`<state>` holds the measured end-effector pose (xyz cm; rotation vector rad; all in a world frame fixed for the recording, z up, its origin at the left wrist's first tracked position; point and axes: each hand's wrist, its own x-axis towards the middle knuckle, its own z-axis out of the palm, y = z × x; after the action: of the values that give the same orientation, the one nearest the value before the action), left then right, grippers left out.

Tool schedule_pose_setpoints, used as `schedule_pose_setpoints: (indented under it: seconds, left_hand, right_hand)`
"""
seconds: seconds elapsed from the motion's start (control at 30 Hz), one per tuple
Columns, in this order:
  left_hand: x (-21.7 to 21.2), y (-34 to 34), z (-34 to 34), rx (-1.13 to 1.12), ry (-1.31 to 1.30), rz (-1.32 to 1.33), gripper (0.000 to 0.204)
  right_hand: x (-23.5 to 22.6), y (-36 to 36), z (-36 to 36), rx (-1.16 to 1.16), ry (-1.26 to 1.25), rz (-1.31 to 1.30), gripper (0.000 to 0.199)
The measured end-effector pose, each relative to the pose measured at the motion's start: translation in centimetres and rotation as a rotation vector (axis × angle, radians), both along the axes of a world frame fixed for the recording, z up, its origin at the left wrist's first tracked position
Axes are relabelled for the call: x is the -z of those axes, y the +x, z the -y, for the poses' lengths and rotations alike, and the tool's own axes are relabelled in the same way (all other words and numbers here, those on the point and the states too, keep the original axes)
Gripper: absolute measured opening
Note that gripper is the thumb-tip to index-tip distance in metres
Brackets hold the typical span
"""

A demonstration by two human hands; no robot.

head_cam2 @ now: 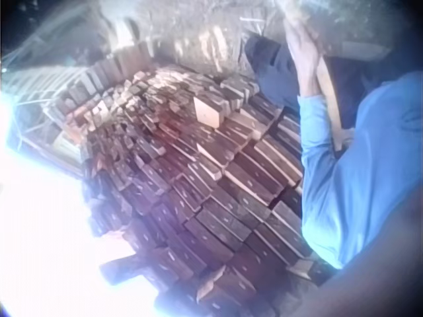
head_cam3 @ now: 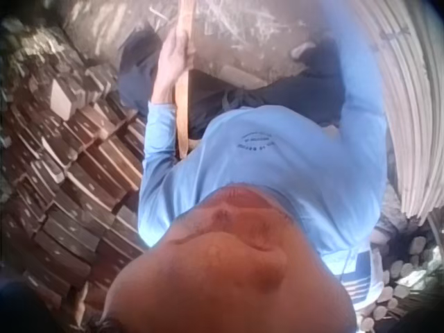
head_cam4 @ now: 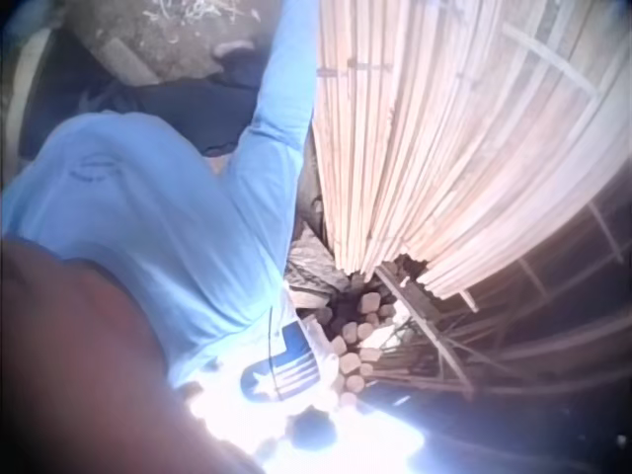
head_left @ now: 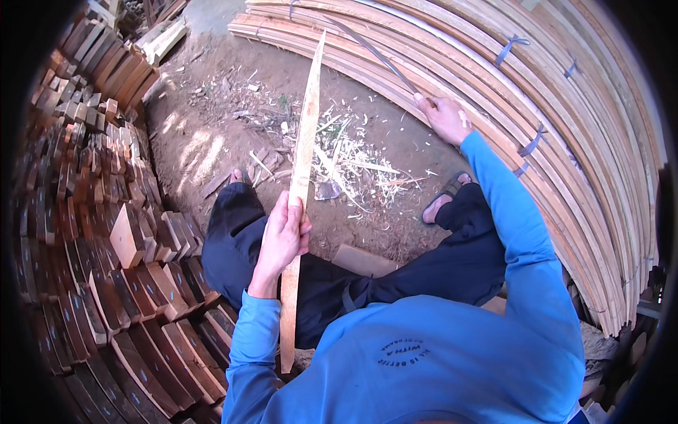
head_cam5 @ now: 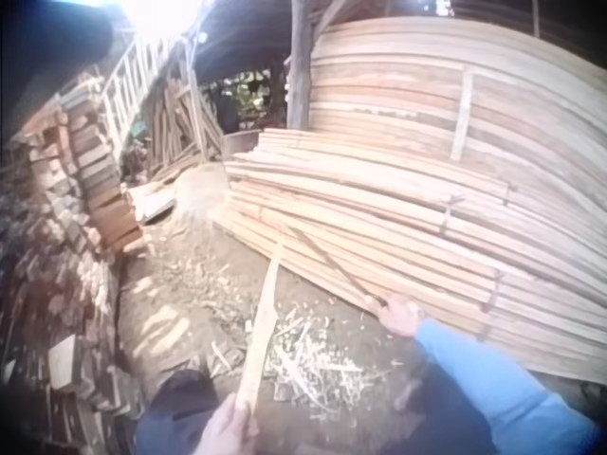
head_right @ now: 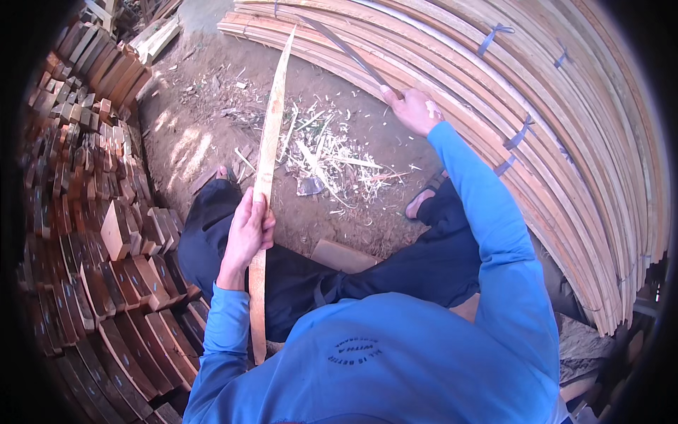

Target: The person shaves a long piece of wood using a large blade, removing thin strips while holding the wood steady by hand.

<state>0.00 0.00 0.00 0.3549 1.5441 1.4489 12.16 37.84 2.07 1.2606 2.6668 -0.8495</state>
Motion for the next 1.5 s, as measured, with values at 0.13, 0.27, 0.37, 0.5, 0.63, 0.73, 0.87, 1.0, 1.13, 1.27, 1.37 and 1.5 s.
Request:
schedule_pose_setpoints:
  seconds: [0.13,0.27,0.37,0.5,0.63,0.73,0.87,1.0,1.13,1.27,1.37,1.5]
  left_hand:
    - [0.5,-0.6,-0.3,0.021,-0.117,-0.105,0.018]
    - [1.1,0.1,-2.2,0.032,-0.215,-0.161,0.017]
    - [3.5,-0.6,-1.1,-0.012,-0.206,-0.217,0.021]
    - [9.2,-5.3,1.6,0.052,-0.273,-0.303,0.058]
    - [8.0,-2.2,-2.1,0.218,-0.330,-0.328,0.055]
    - [7.7,-2.2,-2.9,0.238,-0.331,-0.331,0.053]
    - [7.6,-2.2,-3.4,0.242,-0.340,-0.321,0.051]
    - [7.6,-2.4,-3.6,0.241,-0.364,-0.312,0.048]
    - [7.4,-2.7,-3.1,0.210,-0.381,-0.309,0.046]
    - [7.3,-3.1,-2.8,0.191,-0.408,-0.309,0.044]
    - [7.2,-3.6,-2.2,0.155,-0.417,-0.296,0.042]
    - [6.8,-3.4,-2.0,0.171,-0.366,-0.334,0.040]
  right_hand:
    - [-0.3,2.4,-0.9,-0.115,0.088,-0.088,0.072]
    - [-2.1,8.1,-4.8,-0.265,0.195,0.149,0.069]
    - [0.5,9.8,-4.3,-0.266,0.225,0.179,0.063]
    - [0.1,9.0,-3.3,-0.432,0.287,0.382,0.048]
    - [3.0,11.8,-1.8,-0.423,0.202,0.624,0.048]
    - [2.3,11.1,-0.2,-0.414,0.177,0.670,0.052]
    - [2.5,9.9,0.2,-0.439,0.201,0.645,0.053]
    - [4.2,8.9,-0.7,-0.448,0.175,0.585,0.052]
    - [4.0,7.4,-0.5,-0.434,0.218,0.582,0.051]
    - [4.7,7.6,-0.8,-0.456,0.226,0.525,0.047]
    - [5.9,7.7,-1.6,-0.481,0.238,0.478,0.045]
    - [7.5,8.0,-2.3,-0.509,0.265,0.392,0.042]
